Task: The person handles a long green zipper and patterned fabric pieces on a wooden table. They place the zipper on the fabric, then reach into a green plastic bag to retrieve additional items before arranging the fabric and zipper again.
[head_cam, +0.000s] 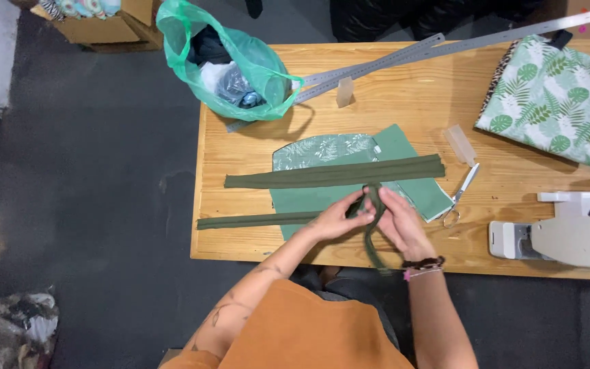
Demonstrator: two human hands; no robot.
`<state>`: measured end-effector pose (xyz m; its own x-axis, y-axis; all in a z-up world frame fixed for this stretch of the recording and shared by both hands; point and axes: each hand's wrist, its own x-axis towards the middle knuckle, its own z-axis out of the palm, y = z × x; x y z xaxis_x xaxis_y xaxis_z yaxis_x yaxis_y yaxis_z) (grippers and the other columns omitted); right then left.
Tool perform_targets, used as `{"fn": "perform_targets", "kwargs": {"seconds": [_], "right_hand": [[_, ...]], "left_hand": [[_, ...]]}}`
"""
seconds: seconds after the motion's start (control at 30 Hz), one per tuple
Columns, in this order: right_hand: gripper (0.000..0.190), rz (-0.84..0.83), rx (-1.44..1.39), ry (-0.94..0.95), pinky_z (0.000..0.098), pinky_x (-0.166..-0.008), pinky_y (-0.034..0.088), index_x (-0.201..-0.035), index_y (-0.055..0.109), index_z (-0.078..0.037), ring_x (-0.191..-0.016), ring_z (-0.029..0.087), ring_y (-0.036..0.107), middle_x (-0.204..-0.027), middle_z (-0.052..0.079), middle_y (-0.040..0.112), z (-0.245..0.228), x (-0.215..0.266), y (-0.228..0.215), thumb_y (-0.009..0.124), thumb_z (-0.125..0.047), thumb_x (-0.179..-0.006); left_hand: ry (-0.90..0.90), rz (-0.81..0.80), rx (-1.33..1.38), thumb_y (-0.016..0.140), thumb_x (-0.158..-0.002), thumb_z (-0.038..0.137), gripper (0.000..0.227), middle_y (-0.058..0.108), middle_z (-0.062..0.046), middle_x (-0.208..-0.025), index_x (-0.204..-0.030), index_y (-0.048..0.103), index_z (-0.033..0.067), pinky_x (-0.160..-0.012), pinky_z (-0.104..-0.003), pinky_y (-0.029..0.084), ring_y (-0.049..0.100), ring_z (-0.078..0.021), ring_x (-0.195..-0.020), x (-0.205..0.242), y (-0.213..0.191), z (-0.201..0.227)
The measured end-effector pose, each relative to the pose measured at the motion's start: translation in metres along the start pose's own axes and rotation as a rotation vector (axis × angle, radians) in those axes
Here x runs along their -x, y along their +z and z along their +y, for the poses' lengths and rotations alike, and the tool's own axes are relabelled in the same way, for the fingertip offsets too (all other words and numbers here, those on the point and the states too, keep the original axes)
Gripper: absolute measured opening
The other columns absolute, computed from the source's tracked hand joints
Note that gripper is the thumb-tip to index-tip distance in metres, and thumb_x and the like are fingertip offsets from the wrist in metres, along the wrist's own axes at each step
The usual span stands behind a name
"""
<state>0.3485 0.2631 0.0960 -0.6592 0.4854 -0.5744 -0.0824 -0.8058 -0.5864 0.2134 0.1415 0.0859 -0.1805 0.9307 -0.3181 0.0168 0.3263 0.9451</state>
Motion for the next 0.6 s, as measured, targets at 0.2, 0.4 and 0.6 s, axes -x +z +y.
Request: {"fn": "perform_targets", "kwargs": {"seconds": [0.2, 0.4, 0.6], "right_hand": [[0.035, 0.010, -0.311, -0.291, 0.0399, -0.105, 0.055, -0.132, 0.058, -0.011, -0.117, 0.020, 0.067, -0.135, 0.011, 0.065, -0.023, -0.008, 0.003, 0.056, -0.001, -0.099], [0.040, 0.059, -0.221, -0.354, 0.0491, -0.113, 0.050, -0.132, 0.052, -0.009, -0.129, 0.024, 0.060, -0.145, 0.015, 0.056, -0.050, 0.009, 0.016, 0.056, 0.005, -0.094], [0.039, 0.245, 0.985, -0.507, 0.0457, -0.112, 0.042, -0.131, 0.065, -0.007, -0.132, 0.036, 0.053, -0.140, 0.018, 0.055, -0.050, -0.005, -0.042, 0.072, -0.022, -0.096]], "left_hand": [[0.062, -0.057, 0.239, 0.081, -0.081, 0.044, 0.113, 0.038, -0.026, -0.152, -0.163, 0.007, 0.0244, -0.121, -0.065, 0.017, 0.025, -0.0485, -0.147, -0.006, 0.002, 0.037], [-0.129, -0.139, 0.456, 0.069, -0.099, 0.033, 0.027, 0.072, -0.012, -0.082, -0.107, 0.065, 0.0077, -0.066, -0.024, 0.060, 0.075, -0.0201, -0.077, -0.010, 0.000, -0.001], [-0.373, -0.461, 0.339, 0.044, -0.105, 0.057, 0.059, 0.075, -0.013, -0.082, -0.098, 0.074, 0.0060, -0.072, -0.022, 0.054, 0.071, -0.0117, -0.074, 0.015, -0.049, -0.004]]}}
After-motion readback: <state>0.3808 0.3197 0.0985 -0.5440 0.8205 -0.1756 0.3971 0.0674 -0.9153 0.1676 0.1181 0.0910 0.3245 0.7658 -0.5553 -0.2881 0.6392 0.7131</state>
